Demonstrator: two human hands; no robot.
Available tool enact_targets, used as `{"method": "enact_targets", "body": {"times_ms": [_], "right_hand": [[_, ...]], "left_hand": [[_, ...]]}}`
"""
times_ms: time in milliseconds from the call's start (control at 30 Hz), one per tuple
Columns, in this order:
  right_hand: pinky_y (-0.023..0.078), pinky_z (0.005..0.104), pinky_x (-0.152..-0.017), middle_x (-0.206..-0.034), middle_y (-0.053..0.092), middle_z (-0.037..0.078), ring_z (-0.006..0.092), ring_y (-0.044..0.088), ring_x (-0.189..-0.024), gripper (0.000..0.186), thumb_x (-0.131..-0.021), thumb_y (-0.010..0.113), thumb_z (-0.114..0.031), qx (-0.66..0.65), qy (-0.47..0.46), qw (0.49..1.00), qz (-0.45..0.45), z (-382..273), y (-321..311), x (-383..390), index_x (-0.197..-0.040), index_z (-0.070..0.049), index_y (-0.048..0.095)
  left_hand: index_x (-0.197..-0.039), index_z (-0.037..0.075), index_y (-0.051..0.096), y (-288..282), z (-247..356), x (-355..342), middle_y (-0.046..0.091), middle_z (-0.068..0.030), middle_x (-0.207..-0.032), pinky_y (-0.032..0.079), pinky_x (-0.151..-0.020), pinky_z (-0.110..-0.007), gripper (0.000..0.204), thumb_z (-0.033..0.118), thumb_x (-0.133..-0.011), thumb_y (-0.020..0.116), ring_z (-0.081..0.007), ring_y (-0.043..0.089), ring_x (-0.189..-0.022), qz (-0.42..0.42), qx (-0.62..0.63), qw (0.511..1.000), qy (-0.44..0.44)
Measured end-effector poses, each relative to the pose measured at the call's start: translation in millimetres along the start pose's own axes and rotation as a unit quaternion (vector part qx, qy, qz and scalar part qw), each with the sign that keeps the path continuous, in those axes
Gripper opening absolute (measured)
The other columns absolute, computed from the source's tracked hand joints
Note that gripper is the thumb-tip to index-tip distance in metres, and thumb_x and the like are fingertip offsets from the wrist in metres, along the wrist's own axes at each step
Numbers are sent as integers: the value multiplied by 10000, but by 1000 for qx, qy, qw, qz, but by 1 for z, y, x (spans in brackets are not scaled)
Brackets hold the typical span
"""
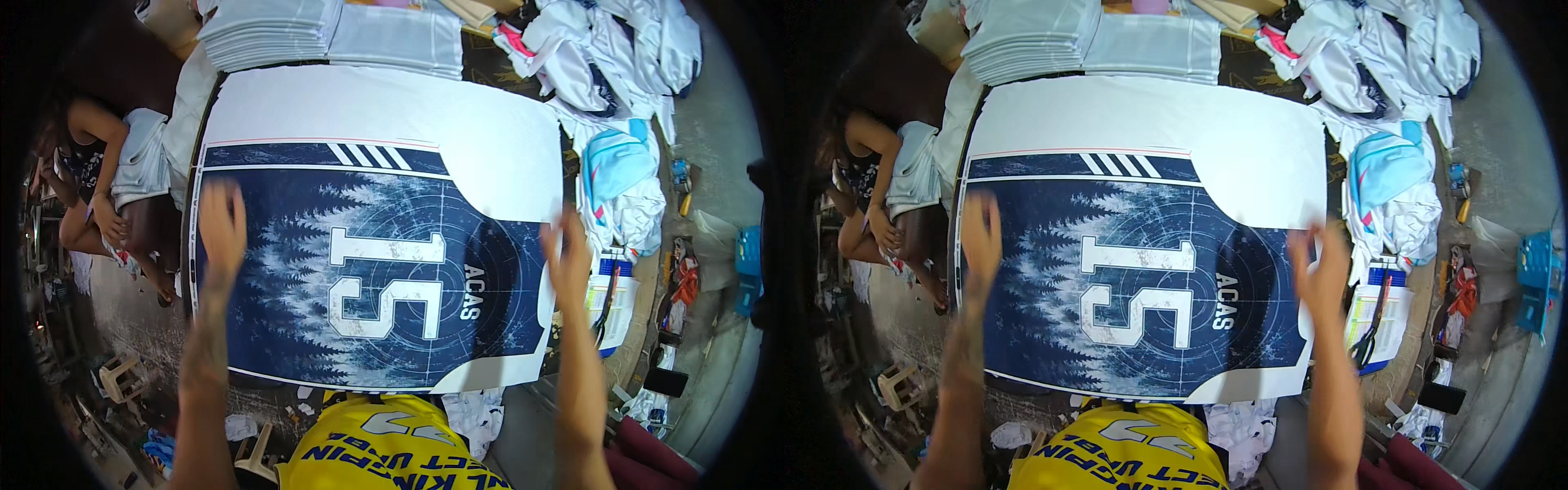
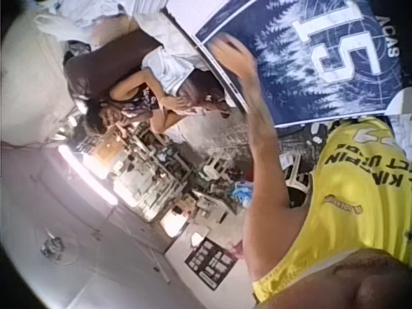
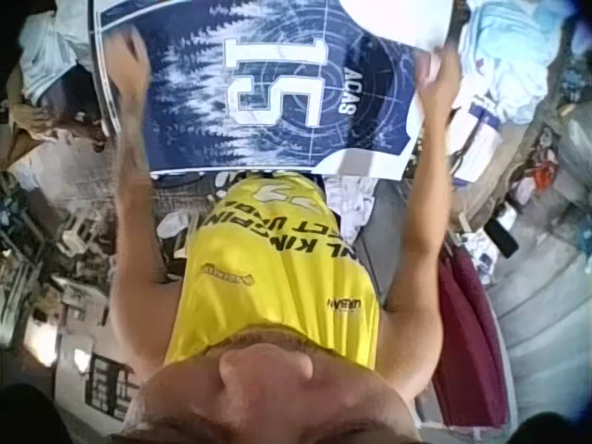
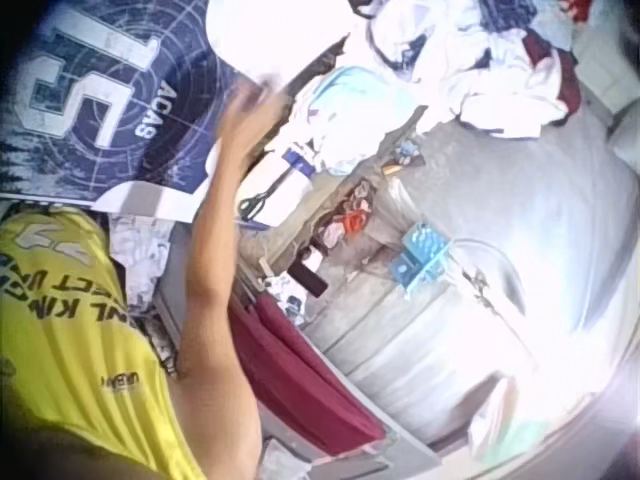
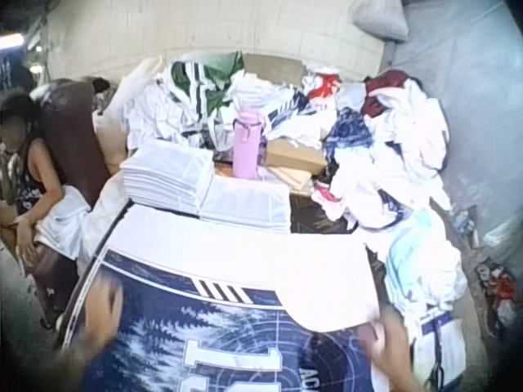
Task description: The person cuts a large white fabric sheet using shears, following a printed pattern. They trim the edges, flip the fabric to reveal a printed design, and continue cutting to shape the garment. The person handles the fabric and shears throughout, working at a cluttered table.
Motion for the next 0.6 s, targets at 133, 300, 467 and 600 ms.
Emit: {"method": "enact_targets", "body": {"times_ms": [133,300,467,600], "right_hand": [[380,308,-562,-620,525,-2,81,497,-609,233,-1011,685,-156,-165,270,948,-27,22,-28,304,-834,-6,701],[517,384,-775,-1111,696,49,172,634,-938,461,-971,691,-138,-360,537,762,-26,139,52,410,-1416,-134,571],[495,379,-898,-1249,726,56,217,656,-1001,527,-953,783,-179,-317,356,859,-188,244,87,404,-1451,-113,623],[531,352,-864,-1088,763,52,165,672,-945,396,-882,887,-208,-224,409,865,-186,214,-14,500,-1197,2,768]], "left_hand": [[-1237,20,675,-27,-110,281,662,-194,-1266,477,-1025,-541,389,379,-1103,610,-415,598,-1243,180,-123,963,-158],[-1606,100,459,93,-131,441,468,-152,-1662,350,-1255,-528,921,803,-1013,431,-377,461,-1501,73,775,408,-477],[-1568,76,500,188,-119,475,526,-161,-1618,356,-1256,-543,858,657,-961,674,-331,494,-1482,-4,877,256,-406],[-1509,48,552,66,-174,568,591,-170,-1558,428,-1226,-463,588,362,-1041,721,-292,538,-1448,134,793,398,-441]]}}
Point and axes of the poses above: each hand's wrist, its own x-axis away from the middle knuckle, its own y-axis out of the palm, z = x × y, the point moved 1 cm from there along -x, towards the middle knuckle
